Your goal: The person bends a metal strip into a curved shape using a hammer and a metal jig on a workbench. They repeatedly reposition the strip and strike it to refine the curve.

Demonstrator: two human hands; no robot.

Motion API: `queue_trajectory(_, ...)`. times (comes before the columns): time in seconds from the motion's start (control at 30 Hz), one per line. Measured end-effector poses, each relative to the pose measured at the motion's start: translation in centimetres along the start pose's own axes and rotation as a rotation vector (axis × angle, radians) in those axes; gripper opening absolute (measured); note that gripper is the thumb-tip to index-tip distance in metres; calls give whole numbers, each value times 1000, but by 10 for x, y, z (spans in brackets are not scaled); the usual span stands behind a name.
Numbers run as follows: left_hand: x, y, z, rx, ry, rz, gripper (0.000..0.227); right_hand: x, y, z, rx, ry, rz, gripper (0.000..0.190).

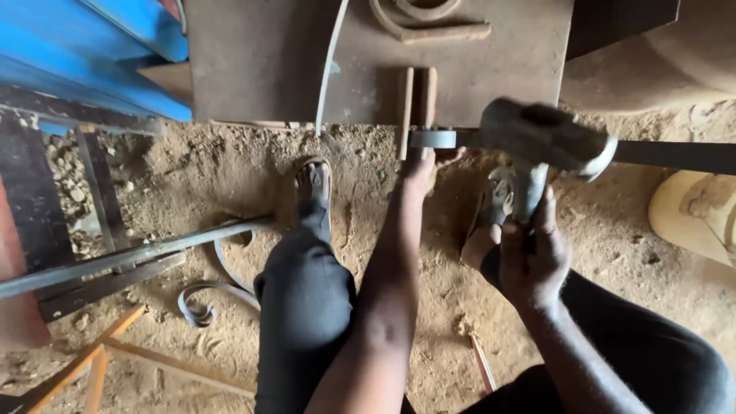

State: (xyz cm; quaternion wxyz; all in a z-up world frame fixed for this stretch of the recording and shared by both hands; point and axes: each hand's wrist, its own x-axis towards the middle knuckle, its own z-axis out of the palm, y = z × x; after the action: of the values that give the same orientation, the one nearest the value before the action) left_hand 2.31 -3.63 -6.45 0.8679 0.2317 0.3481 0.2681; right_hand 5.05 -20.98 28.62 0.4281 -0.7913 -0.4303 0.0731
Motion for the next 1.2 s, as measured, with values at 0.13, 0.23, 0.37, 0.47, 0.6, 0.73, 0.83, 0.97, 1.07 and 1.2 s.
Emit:
queue_trajectory(0.13,-5,16,17,-164,11,-45,29,6,-8,11,42,-181,-25,66)
queue_trajectory(0.23,-13,20,24,-53,-71,-40,26,12,-11,7,-73,-253,76,66)
queue_trajectory(0.37,-2,5,11,-70,50,-95,26,1,-12,8,-46,-150,-38,64)
queue_trajectory(0.47,-1,7,16,-137,7,-21,28,8,-15,7,-37,-208,11,64)
queue_trajectory(0.6,-3,25,25,-10,4,40,34,24,-35,-1,-26,-243,424,62)
queue_trajectory(0.73,-44,41,43,165,83,165,37,48,-50,-9,143,-220,347,58)
queue_trajectory(0.83,-84,75,61,195,-4,217,30,69,-46,-12,208,-267,423,53)
queue_trajectory(0.97,-106,134,61,976,130,259,24,91,-21,-19,266,-320,449,54)
queue_trajectory(1.07,-124,181,47,1484,16,303,29,103,0,-17,282,-333,519,52)
queue_trajectory(1.2,-157,233,59,2009,-174,461,25,105,12,9,305,-277,429,61)
